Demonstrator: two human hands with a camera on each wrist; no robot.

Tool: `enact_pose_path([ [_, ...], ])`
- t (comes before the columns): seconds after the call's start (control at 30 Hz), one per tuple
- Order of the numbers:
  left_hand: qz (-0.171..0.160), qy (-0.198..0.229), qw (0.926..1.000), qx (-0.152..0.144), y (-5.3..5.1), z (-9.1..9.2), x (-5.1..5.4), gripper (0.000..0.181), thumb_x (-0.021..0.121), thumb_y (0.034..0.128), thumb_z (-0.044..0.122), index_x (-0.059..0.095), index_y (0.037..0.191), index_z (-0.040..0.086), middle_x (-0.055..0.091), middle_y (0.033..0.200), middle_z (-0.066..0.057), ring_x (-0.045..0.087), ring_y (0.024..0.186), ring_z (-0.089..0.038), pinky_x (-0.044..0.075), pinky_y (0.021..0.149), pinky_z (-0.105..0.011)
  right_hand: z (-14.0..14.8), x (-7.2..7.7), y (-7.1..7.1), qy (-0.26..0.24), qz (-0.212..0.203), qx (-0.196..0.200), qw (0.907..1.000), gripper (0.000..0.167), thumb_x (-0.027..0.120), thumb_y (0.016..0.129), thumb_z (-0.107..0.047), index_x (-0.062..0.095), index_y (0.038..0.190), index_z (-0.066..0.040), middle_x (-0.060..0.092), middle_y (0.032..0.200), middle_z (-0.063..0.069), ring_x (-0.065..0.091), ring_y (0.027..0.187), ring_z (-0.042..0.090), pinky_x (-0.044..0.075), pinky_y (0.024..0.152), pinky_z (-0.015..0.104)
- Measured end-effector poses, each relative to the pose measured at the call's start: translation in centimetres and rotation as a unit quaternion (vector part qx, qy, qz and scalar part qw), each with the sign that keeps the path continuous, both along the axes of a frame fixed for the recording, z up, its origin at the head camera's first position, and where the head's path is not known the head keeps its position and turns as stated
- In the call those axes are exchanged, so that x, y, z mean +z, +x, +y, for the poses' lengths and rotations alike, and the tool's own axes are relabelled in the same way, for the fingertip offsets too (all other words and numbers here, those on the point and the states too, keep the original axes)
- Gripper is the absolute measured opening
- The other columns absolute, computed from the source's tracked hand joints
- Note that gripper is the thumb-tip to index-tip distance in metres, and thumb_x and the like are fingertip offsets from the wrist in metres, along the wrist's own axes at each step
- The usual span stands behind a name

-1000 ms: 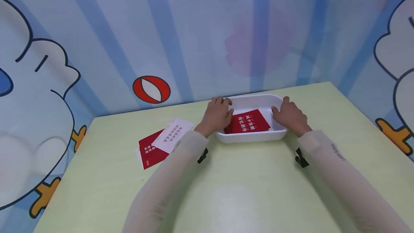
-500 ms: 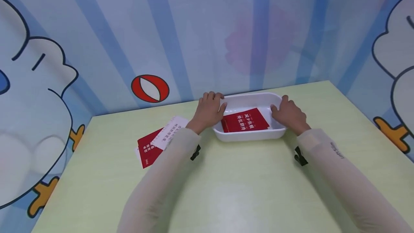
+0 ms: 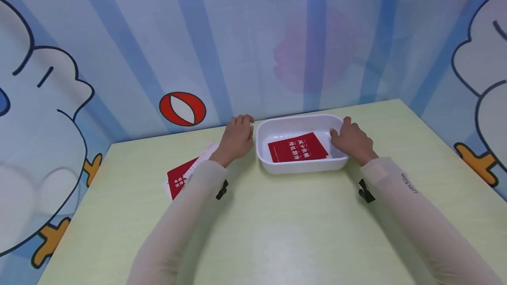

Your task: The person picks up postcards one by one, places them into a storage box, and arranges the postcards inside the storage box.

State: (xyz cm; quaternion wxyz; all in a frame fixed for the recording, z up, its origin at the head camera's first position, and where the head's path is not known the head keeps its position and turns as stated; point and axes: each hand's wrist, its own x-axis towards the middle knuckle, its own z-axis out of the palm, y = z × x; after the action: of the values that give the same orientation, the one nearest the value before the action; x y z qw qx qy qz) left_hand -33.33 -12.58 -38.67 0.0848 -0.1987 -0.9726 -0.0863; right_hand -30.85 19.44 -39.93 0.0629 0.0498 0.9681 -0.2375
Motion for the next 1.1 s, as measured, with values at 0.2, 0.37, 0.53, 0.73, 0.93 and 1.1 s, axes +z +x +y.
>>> enact_pose_path([
  [0.2,-0.039,-0.003,0.9991,0.019,0.3,-1.7,0.1,0.031,0.04,0.1066,0.023,0.049,0.131,0.006,0.054,0.126,-0.017,0.046,0.116,-0.034,0.043,0.1,-0.049,-0.1,0.0,0.1,-0.003,-0.003,-0.003,1.0,0.068,0.041,0.101,-0.037,0.023,0.144,0.013,0.046,0.128,0.034,0.055,0.112,0.048,0.049,0.092,0.065],
  [0.37,-0.071,-0.011,0.997,0.027,0.4,-3.0,0.1,0.033,0.046,0.1056,0.029,0.051,0.132,0.009,0.055,0.129,-0.014,0.045,0.124,-0.033,0.041,0.107,-0.051,-0.1,-0.1,0.1,-0.001,-0.003,-0.004,1.0,0.068,0.041,0.101,-0.038,0.023,0.143,0.012,0.046,0.127,0.033,0.055,0.111,0.048,0.049,0.091,0.065],
  [0.53,-0.109,-0.021,0.9933,0.031,0.6,-4.1,-0.2,0.036,0.05,0.1045,0.032,0.051,0.132,0.01,0.053,0.133,-0.013,0.042,0.125,-0.032,0.038,0.109,-0.053,0.0,-0.1,0.0,0.002,-0.001,-0.003,1.0,0.067,0.04,0.101,-0.037,0.024,0.143,0.013,0.046,0.127,0.033,0.055,0.111,0.048,0.049,0.091,0.065],
  [0.73,-0.129,-0.025,0.9908,0.034,0.8,-5.6,-0.6,0.038,0.053,0.1033,0.032,0.052,0.134,0.01,0.053,0.135,-0.013,0.042,0.124,-0.033,0.037,0.108,-0.054,-0.1,0.1,0.0,0.001,-0.002,-0.002,1.0,0.067,0.041,0.101,-0.037,0.024,0.143,0.013,0.047,0.127,0.034,0.055,0.111,0.048,0.049,0.092,0.065],
  [0.93,-0.126,-0.036,0.9909,0.031,0.9,-6.7,-1.1,0.039,0.055,0.1021,0.03,0.052,0.135,0.009,0.052,0.137,-0.015,0.04,0.127,-0.036,0.036,0.109,-0.056,0.0,0.2,0.0,-0.005,0.0,-0.002,1.0,0.067,0.041,0.101,-0.036,0.025,0.143,0.013,0.048,0.126,0.033,0.056,0.111,0.047,0.05,0.091,0.065],
  [1.1,-0.135,-0.032,0.9896,0.038,1.3,-7.3,-1.2,0.042,0.06,0.0995,0.028,0.051,0.136,0.01,0.051,0.139,-0.016,0.039,0.128,-0.036,0.036,0.109,-0.059,0.1,0.1,0.0,-0.008,-0.003,-0.004,1.0,0.066,0.041,0.101,-0.036,0.025,0.143,0.012,0.048,0.127,0.033,0.056,0.112,0.047,0.049,0.092,0.065],
])
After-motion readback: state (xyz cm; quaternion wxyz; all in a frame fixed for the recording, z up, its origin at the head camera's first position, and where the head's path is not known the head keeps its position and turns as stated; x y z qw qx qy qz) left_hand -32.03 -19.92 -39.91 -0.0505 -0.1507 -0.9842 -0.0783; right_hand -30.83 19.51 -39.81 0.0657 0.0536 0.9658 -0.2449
